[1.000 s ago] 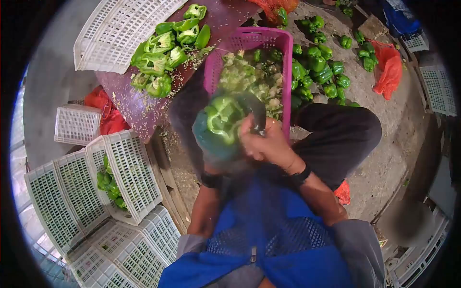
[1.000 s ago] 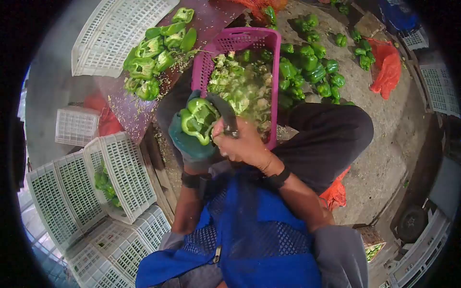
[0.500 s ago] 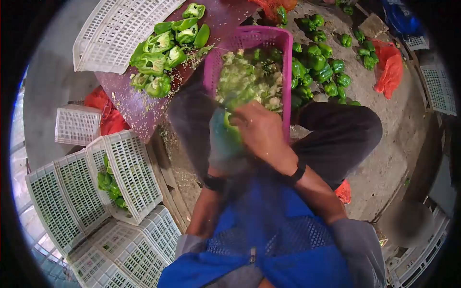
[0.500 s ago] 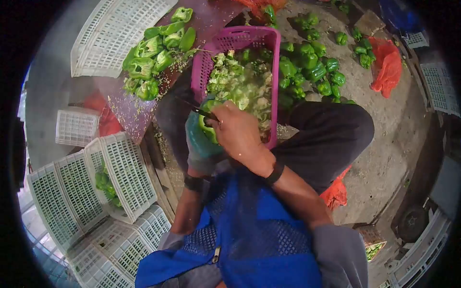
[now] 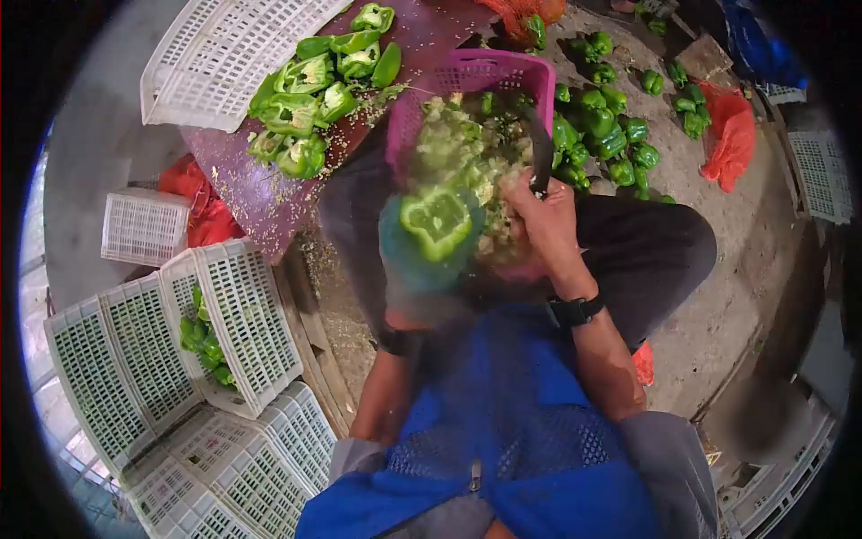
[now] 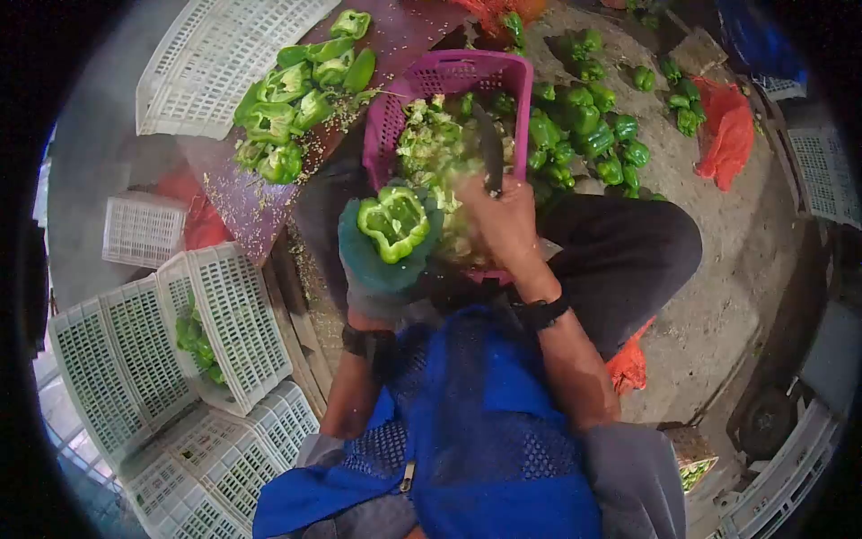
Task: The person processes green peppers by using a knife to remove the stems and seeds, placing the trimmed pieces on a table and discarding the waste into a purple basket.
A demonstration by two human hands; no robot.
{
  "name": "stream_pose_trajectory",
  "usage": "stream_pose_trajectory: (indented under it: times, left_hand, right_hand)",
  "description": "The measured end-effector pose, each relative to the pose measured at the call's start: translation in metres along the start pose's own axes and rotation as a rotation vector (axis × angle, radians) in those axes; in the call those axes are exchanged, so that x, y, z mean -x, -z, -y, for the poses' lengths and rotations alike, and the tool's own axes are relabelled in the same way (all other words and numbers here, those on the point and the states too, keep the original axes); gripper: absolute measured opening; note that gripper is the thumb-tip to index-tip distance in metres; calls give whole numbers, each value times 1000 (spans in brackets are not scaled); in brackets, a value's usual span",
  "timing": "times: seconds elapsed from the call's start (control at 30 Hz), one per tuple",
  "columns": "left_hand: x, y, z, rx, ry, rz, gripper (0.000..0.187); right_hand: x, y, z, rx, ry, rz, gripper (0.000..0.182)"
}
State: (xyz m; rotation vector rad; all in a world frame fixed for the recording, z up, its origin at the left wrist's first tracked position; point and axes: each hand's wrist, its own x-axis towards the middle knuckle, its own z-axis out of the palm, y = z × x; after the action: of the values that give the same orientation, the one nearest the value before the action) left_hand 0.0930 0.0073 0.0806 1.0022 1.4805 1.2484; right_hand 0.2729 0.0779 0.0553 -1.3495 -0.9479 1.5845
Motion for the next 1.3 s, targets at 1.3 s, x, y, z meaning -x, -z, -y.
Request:
stream_pose_trajectory:
  times: [1.3]
  left_hand:
    - [-14,136,13,690,-177,-262,64]
  right_hand:
    - [47,-137,56,340,449,314,14]
